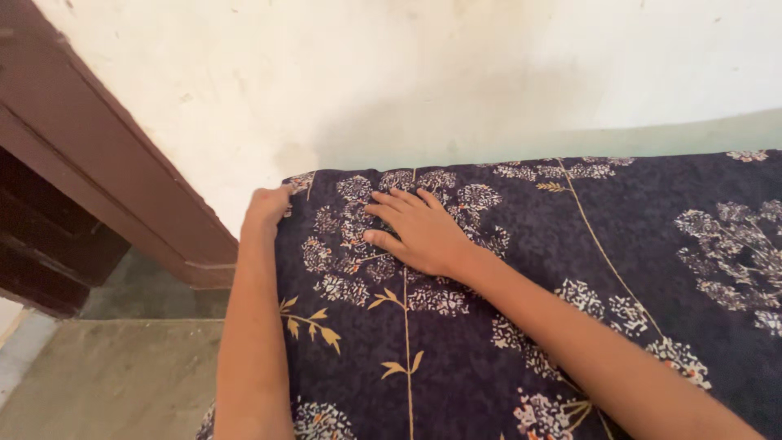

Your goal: The person spreads a dark floral-patterned fabric on a table, smooths it out, and folds it into a compact rectangle. The person repeatedly adjusts and refolds the fabric to achieve a neat final shape.

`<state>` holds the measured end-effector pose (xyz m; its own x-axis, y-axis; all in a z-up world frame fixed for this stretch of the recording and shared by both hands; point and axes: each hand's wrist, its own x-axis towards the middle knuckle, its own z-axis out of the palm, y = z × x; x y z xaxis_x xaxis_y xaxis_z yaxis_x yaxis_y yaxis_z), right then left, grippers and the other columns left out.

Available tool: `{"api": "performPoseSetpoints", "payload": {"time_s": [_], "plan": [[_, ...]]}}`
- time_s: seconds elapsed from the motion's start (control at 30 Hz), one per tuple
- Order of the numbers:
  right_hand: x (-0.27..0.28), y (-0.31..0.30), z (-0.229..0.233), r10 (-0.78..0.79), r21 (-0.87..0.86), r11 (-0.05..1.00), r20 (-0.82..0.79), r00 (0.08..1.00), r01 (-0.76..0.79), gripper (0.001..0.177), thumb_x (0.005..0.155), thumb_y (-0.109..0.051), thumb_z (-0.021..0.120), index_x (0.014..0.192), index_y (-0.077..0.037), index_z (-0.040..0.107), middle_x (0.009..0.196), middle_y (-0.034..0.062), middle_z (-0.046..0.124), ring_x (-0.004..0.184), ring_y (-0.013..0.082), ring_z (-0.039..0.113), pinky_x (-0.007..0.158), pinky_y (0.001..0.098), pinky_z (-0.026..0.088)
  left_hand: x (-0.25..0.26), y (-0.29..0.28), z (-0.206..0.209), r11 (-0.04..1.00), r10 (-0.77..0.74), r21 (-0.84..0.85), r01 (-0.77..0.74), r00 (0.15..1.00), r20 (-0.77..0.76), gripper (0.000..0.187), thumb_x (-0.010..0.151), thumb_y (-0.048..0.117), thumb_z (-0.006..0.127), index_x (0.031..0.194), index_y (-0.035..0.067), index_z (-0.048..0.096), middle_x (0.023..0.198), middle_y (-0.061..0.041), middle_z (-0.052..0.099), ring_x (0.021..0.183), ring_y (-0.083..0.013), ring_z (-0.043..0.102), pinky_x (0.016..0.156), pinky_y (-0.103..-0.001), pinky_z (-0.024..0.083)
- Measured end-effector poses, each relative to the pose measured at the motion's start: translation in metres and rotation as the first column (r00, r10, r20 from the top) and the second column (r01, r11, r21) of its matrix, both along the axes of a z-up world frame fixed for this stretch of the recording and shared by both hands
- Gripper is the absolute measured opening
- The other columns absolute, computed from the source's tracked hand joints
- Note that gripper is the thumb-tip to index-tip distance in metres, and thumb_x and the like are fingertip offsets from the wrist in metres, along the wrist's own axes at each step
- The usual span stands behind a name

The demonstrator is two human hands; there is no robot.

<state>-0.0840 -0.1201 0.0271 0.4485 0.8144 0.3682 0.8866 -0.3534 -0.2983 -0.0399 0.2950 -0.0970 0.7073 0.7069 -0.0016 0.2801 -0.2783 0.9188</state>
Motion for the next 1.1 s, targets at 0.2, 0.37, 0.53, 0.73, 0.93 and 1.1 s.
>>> {"api": "performPoseSetpoints", "payload": {"time_s": [0.2,0.37,0.53,0.73,0.93,1.1], "plan": [[-0.004,-0.008,-0.001,0.029,0.066,0.997,-0.025,0.999,-0.027,0.058,0.102,-0.053,0.047,0.139,-0.010,0.060,0.154,0.0127,0.050,0.147,0.0315,0.038,0.119,0.0542,0.022,-0.027,-0.009,0.037,0.995,0.037,-0.084,-0.050,0.987,-0.158,0.083,0.099,0.065,0.034,0.122,-0.010,0.060,0.113,-0.022,0.070,0.097,-0.0330,0.069,0.084,-0.051,0.056],[-0.002,-0.006,0.000,0.038,0.096,0.995,-0.008,0.999,-0.037,0.053,0.102,-0.051,0.050,0.135,-0.011,0.062,0.151,0.0115,0.054,0.145,0.0292,0.042,0.119,0.0514,0.025,-0.118,-0.085,0.112,0.844,-0.382,-0.537,0.016,0.721,-0.578,0.103,0.091,0.086,0.016,0.152,0.007,0.039,0.149,-0.017,0.054,0.130,-0.0339,0.055,0.113,-0.057,0.040],[-0.001,-0.004,-0.002,0.045,0.127,0.991,0.012,0.999,-0.046,0.050,0.100,-0.047,0.054,0.134,-0.011,0.062,0.150,0.0115,0.054,0.143,0.0293,0.043,0.117,0.0512,0.026,-0.105,-0.059,0.109,0.801,-0.167,-0.599,0.003,0.962,-0.218,0.070,0.097,0.062,0.043,0.140,0.009,0.062,0.133,-0.011,0.071,0.126,-0.0302,0.063,0.110,-0.052,0.041],[0.000,-0.006,-0.002,0.045,0.117,0.992,0.005,0.999,-0.045,0.048,0.099,-0.045,0.056,0.133,-0.012,0.063,0.149,0.0103,0.055,0.143,0.0278,0.044,0.117,0.0517,0.025,-0.089,0.005,0.067,0.856,-0.003,-0.513,-0.070,0.990,-0.139,0.010,0.096,0.017,0.062,0.095,0.009,0.068,0.087,-0.008,0.069,0.075,-0.0212,0.065,0.063,-0.041,0.054],[0.000,-0.005,-0.001,0.047,0.132,0.990,0.006,0.999,-0.047,0.046,0.099,-0.044,0.058,0.132,-0.012,0.064,0.149,0.0102,0.055,0.143,0.0275,0.044,0.117,0.0506,0.026,-0.112,-0.020,0.089,0.786,-0.458,-0.585,0.200,0.823,-0.335,0.022,0.090,0.013,0.068,0.106,-0.001,0.073,0.095,-0.011,0.078,0.075,-0.0181,0.072,0.068,-0.036,0.061],[0.000,-0.005,0.001,0.037,0.124,0.992,-0.009,0.999,-0.036,0.046,0.097,-0.043,0.060,0.131,-0.013,0.064,0.148,0.0096,0.056,0.142,0.0277,0.044,0.117,0.0497,0.026,-0.115,-0.045,0.113,0.870,-0.108,-0.493,-0.018,0.968,-0.226,0.060,0.101,0.059,0.046,0.121,0.007,0.065,0.111,-0.011,0.073,0.087,-0.0223,0.069,0.074,-0.046,0.057]]}}
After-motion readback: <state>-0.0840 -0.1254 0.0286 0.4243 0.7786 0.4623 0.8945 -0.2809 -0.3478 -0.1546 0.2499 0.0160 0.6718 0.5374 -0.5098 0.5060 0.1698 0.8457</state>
